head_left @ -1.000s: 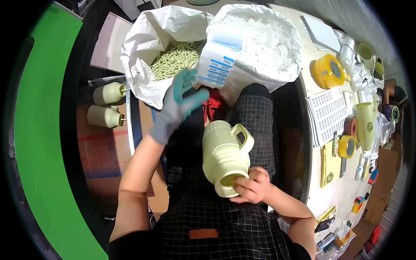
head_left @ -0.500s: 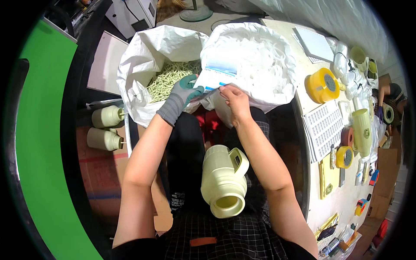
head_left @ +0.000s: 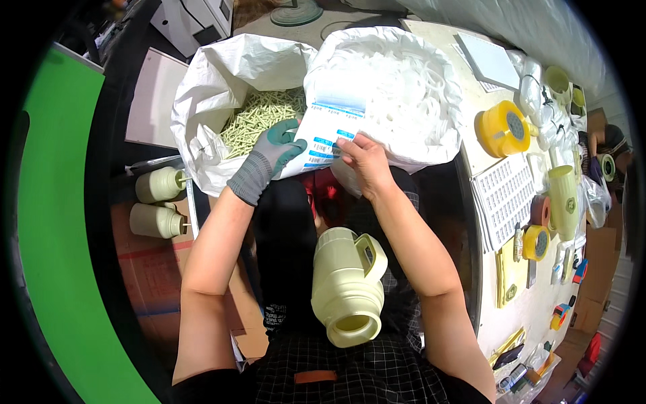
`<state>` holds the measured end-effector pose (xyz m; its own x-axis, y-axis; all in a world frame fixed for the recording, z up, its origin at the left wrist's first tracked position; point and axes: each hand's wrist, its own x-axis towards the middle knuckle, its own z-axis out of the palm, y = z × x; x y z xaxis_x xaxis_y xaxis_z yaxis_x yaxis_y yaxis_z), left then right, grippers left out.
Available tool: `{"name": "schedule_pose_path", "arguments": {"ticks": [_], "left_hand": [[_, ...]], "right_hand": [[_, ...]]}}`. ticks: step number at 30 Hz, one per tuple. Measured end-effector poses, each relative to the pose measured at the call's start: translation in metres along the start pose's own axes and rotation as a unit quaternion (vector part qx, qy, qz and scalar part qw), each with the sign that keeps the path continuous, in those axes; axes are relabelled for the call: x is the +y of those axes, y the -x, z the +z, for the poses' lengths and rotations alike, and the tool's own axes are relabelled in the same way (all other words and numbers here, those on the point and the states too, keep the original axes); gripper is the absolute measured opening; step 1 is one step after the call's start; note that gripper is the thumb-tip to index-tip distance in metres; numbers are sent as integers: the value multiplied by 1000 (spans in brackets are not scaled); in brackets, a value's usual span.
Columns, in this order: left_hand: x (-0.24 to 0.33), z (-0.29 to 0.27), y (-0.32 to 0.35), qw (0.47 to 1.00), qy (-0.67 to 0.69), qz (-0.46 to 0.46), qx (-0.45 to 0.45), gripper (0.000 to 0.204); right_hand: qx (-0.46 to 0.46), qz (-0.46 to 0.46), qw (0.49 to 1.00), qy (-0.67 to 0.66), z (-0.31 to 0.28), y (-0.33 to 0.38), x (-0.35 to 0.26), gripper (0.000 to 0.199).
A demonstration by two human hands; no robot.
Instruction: The person applies labels to yellow containers, inserts small green components into the containers, and fits white rings into the openings while seated at a table.
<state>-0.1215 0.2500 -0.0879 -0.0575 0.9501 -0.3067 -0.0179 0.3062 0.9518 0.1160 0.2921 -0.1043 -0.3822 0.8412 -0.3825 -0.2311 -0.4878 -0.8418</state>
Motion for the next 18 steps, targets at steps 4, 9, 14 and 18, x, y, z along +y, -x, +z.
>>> {"name": "schedule_pose_path", "arguments": {"ticks": [4,9,14,18], "left_hand": [[6,19,2,852,-427,252,170,67],[31,52,-19,703,-570,410,113,32],[26,51,-12,697,-560,434,108,26],[27,63,5,712,-498,474,139,18]], "right_hand": [[39,-22,995,-84,8,-8,11,13],[61,-23,995,-69,9,-8,10,14],[16,-19,996,-91,11,2,6,17],[-4,-19,998,-64,-4,10,8,21]]}}
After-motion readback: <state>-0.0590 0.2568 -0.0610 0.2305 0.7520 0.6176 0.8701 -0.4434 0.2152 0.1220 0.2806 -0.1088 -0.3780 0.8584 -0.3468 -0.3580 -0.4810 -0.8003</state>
